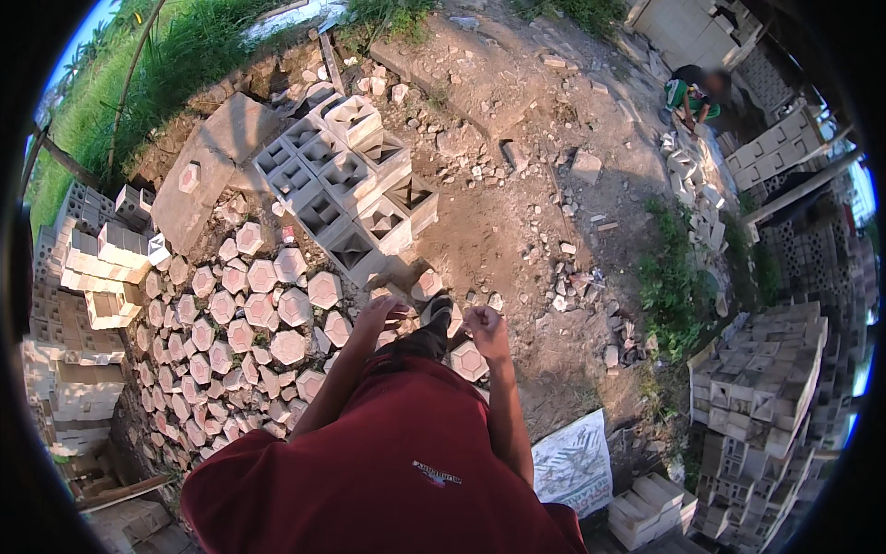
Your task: The person moves hollow concrete masonry blocks one at a time from a small pile on the ground and stacks them neatly onto larger existing stacks in a manufacturing yard.
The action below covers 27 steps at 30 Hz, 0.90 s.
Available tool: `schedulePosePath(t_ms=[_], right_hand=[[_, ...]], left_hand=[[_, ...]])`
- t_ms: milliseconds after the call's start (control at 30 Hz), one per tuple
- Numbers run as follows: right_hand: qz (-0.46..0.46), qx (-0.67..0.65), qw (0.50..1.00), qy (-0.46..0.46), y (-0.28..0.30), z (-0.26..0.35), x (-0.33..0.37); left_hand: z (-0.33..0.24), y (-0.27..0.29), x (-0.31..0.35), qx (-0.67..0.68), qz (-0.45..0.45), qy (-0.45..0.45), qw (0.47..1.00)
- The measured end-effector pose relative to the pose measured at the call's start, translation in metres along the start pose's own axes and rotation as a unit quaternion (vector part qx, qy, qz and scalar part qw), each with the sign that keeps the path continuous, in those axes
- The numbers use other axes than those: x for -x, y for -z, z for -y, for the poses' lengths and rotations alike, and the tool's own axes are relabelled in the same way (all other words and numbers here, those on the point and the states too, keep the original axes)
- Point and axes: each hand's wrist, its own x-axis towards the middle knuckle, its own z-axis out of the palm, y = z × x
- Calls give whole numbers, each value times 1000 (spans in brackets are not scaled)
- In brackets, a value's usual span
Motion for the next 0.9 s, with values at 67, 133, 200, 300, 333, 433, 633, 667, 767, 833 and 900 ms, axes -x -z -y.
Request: schedulePosePath(t_ms=[67, 133, 200, 300, 333, 433, 633, 667, 767, 833, 900], right_hand=[[0, -37, 999, -3, 22, 13, -58], [-5, 11, 1000, 11, 52, 24, -115], [-41, 33, 998, 17, 86, 48, -160], [-41, -31, 999, -14, 120, 88, -222], [-60, -43, 997, -28, 129, 93, -239], [-94, -122, 986, -69, 154, 92, -303], [9, -95, 993, -68, 187, 97, -455], [29, -86, 994, -63, 196, 102, -483], [74, -19, 994, -71, 220, 109, -589], [113, 22, 989, -96, 224, 109, -649], [150, 92, 976, -127, 220, 116, -714]], left_hand=[[-34, -25, -54, 7, 29, -19, 999], [-53, -40, -130, -11, 39, -31, 999], [-106, -76, -187, -53, 47, -74, 995], [-177, -110, -255, -27, 101, -129, 986], [-194, -120, -265, -28, 106, -138, 984], [-237, -144, -298, -27, 113, -164, 980], [-223, -149, -382, 36, -16, -118, 992], [-217, -150, -396, 61, -50, -100, 992], [-213, -165, -477, 135, -136, -89, 977], [-215, -177, -526, 174, -166, -108, 965], [-231, -188, -572, 181, -211, -128, 952]])
